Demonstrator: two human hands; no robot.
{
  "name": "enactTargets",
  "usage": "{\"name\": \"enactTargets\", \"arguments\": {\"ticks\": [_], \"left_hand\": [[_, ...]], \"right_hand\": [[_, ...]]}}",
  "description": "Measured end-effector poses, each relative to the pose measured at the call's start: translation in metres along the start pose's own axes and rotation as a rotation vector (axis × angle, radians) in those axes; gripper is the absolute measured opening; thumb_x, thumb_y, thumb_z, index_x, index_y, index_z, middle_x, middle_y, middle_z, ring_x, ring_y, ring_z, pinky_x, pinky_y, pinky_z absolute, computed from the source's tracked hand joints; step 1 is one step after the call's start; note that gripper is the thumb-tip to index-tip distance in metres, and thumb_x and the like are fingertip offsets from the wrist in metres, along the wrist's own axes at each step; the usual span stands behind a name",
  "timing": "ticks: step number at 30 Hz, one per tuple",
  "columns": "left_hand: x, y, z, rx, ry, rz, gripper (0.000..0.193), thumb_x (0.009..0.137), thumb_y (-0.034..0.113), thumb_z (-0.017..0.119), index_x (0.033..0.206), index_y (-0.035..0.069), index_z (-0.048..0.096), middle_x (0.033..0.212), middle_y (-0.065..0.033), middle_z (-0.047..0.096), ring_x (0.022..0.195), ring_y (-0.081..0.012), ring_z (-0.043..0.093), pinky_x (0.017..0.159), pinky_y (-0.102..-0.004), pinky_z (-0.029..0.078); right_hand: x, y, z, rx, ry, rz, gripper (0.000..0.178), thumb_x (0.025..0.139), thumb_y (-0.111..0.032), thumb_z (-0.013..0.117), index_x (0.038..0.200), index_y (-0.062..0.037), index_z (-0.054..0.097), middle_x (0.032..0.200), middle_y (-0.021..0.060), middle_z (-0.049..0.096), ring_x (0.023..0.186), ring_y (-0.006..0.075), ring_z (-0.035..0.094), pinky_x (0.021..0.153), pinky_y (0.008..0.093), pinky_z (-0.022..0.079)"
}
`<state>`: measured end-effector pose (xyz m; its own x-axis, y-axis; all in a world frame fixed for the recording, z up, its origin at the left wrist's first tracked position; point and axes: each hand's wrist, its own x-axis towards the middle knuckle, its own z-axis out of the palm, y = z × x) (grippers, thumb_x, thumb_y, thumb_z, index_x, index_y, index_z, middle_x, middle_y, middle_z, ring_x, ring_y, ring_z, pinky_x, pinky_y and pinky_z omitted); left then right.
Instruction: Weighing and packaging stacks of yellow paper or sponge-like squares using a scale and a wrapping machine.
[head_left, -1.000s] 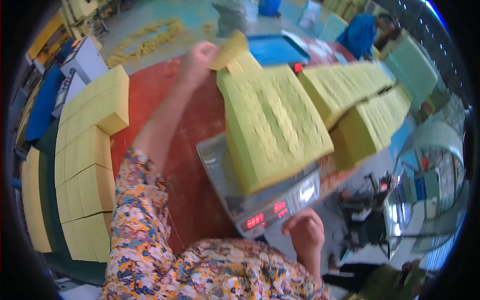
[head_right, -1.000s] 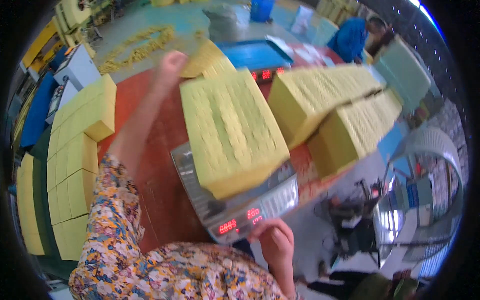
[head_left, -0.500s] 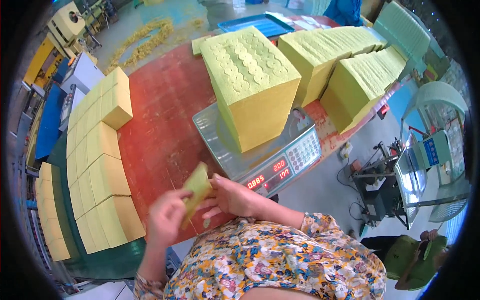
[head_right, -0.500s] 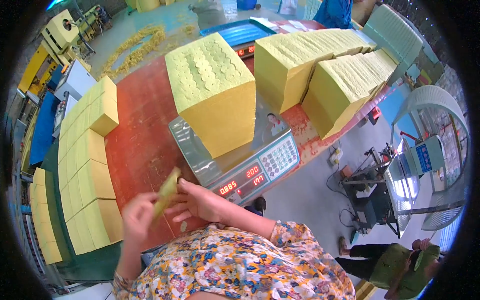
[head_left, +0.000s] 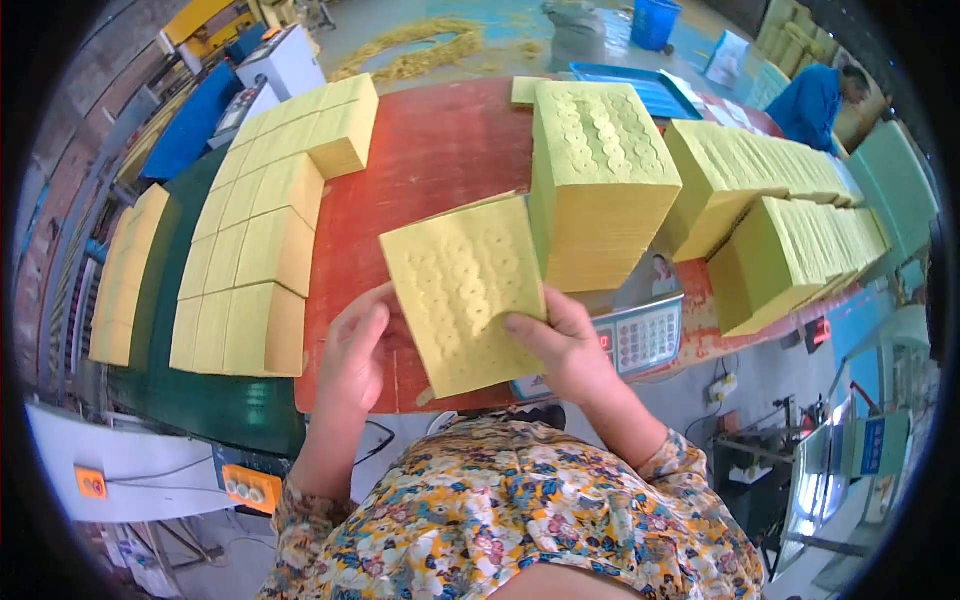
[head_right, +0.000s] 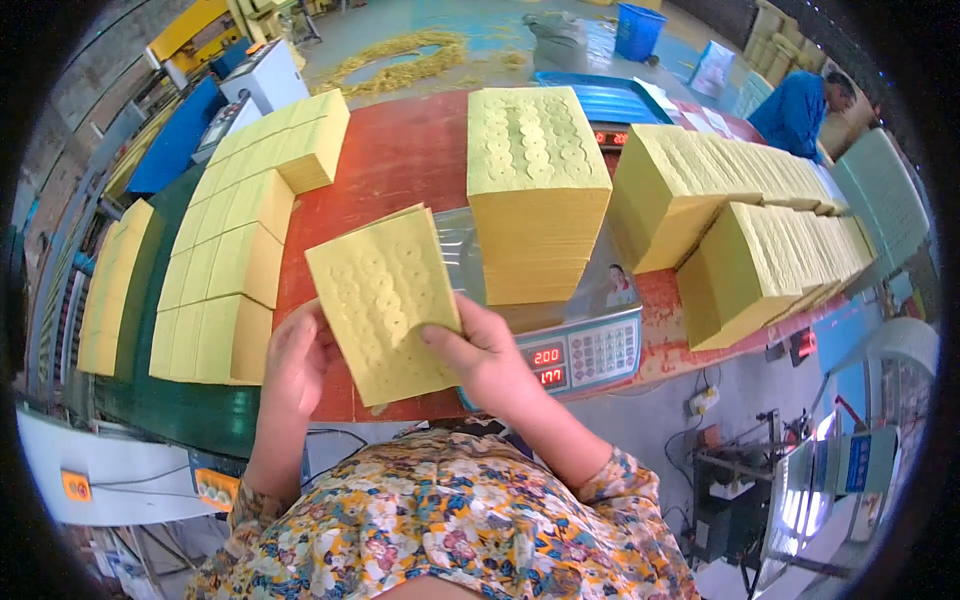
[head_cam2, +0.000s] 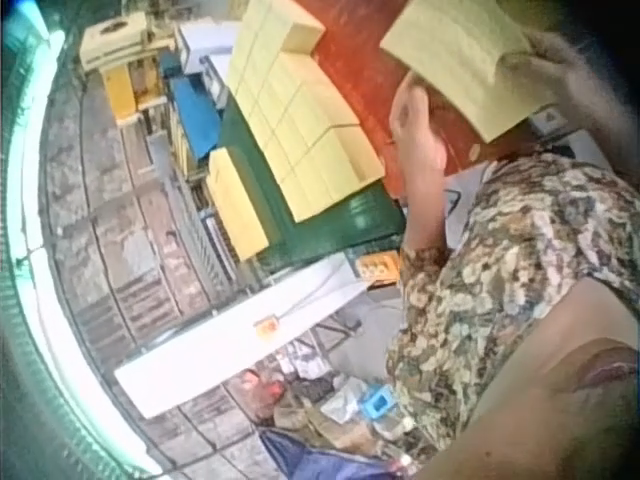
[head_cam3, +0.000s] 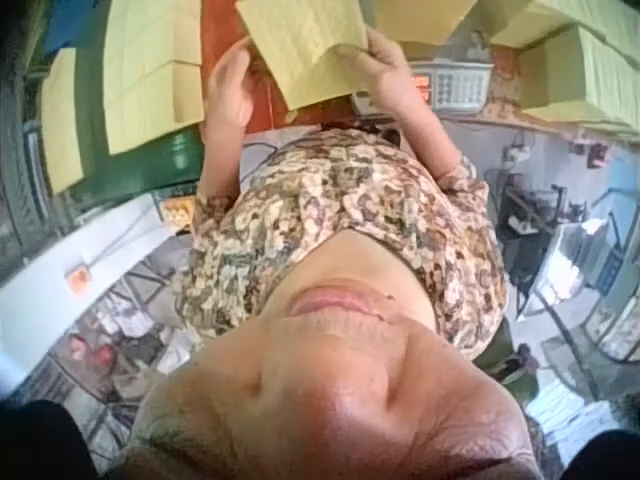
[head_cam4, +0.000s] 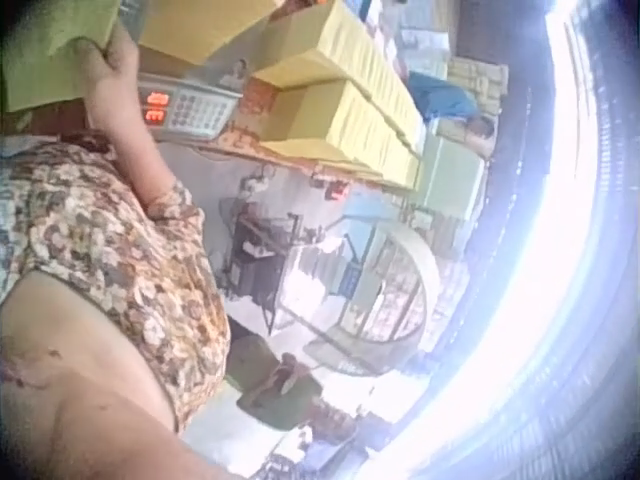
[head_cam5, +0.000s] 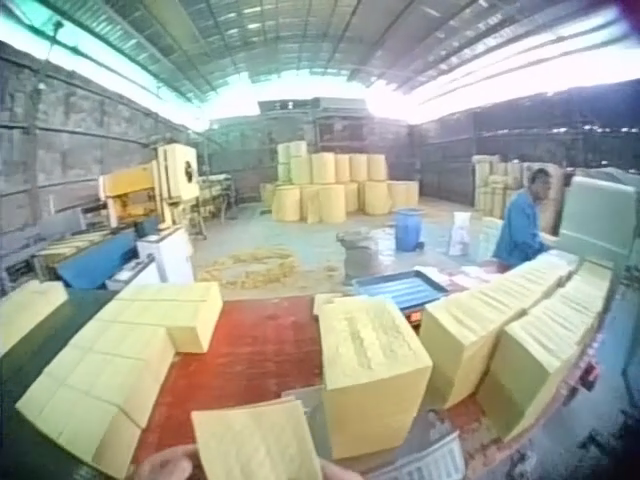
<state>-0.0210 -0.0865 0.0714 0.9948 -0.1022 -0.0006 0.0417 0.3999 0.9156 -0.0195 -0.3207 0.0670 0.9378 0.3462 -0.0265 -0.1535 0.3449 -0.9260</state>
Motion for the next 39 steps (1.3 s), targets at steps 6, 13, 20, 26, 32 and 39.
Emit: {"name": "enactTargets", "arguments": {"ticks": [6, 13, 20, 26, 32, 39], "left_hand": [[0.031, 0.013, 0.051, 0.375, -0.010, 0.104, 0.023, 0.095, 0.019, 0.060, 0.100, -0.002, 0.066, 0.093, -0.0035, 0.067, 0.081, -0.0085, 0.061, 0.070, -0.0264, 0.051], [0.105, 0.051, 0.126, 0.253, -0.137, 0.221, 0.023, 0.098, 0.020, 0.055, 0.108, 0.001, 0.063, 0.095, -0.0026, 0.067, 0.083, -0.0075, 0.061, 0.073, -0.0248, 0.050], [0.111, 0.021, 0.156, -0.004, -0.129, 0.280, 0.025, 0.104, 0.024, 0.046, 0.117, 0.004, 0.055, 0.109, -0.0032, 0.061, 0.097, -0.0090, 0.056, 0.085, -0.0272, 0.047], [0.105, 0.021, 0.150, 0.092, -0.099, 0.384, 0.032, 0.104, 0.024, 0.043, 0.127, 0.004, 0.051, 0.121, -0.0047, 0.058, 0.109, -0.0127, 0.056, 0.093, -0.0307, 0.046], [0.102, 0.033, 0.144, 0.112, -0.135, 0.397, 0.030, 0.104, 0.024, 0.044, 0.125, 0.004, 0.052, 0.116, -0.0038, 0.059, 0.106, -0.0124, 0.057, 0.091, -0.0303, 0.047], [0.149, 0.068, 0.153, -0.103, -0.068, 0.316, 0.038, 0.095, 0.027, 0.060, 0.118, -0.003, 0.056, 0.110, -0.0089, 0.062, 0.102, -0.0148, 0.058, 0.087, -0.0312, 0.048]], "right_hand": [[-0.010, -0.052, -0.024, -0.297, 0.079, -0.200, 0.032, 0.094, -0.005, 0.057, 0.125, 0.0022, 0.055, 0.102, 0.0027, 0.065, 0.089, 0.0074, 0.056, 0.080, 0.0255, 0.048], [0.009, -0.141, -0.059, -0.851, 0.482, -0.752, 0.031, 0.089, -0.002, 0.059, 0.120, 0.0024, 0.059, 0.074, 0.0118, 0.062, 0.064, 0.0176, 0.059, 0.063, 0.0310, 0.048], [0.019, -0.136, -0.064, -1.022, 0.526, -0.782, 0.035, 0.091, -0.001, 0.051, 0.126, 0.0025, 0.054, 0.083, 0.0236, 0.062, 0.075, 0.0344, 0.065, 0.070, 0.0370, 0.050], [0.022, -0.133, -0.045, -1.098, 0.526, -0.826, 0.039, 0.094, -0.002, 0.048, 0.132, 0.0014, 0.049, 0.099, 0.0261, 0.065, 0.089, 0.0405, 0.066, 0.075, 0.0409, 0.051], [0.027, -0.130, -0.036, -1.279, 0.601, -0.972, 0.041, 0.094, -0.002, 0.050, 0.134, 0.0018, 0.048, 0.098, 0.0249, 0.066, 0.088, 0.0405, 0.066, 0.073, 0.0404, 0.052], [0.040, -0.168, -0.048, -0.936, 0.506, -0.691, 0.044, 0.089, -0.009, 0.061, 0.129, 0.0047, 0.051, 0.079, 0.0127, 0.064, 0.065, 0.0146, 0.059, 0.061, 0.0322, 0.049]]}}
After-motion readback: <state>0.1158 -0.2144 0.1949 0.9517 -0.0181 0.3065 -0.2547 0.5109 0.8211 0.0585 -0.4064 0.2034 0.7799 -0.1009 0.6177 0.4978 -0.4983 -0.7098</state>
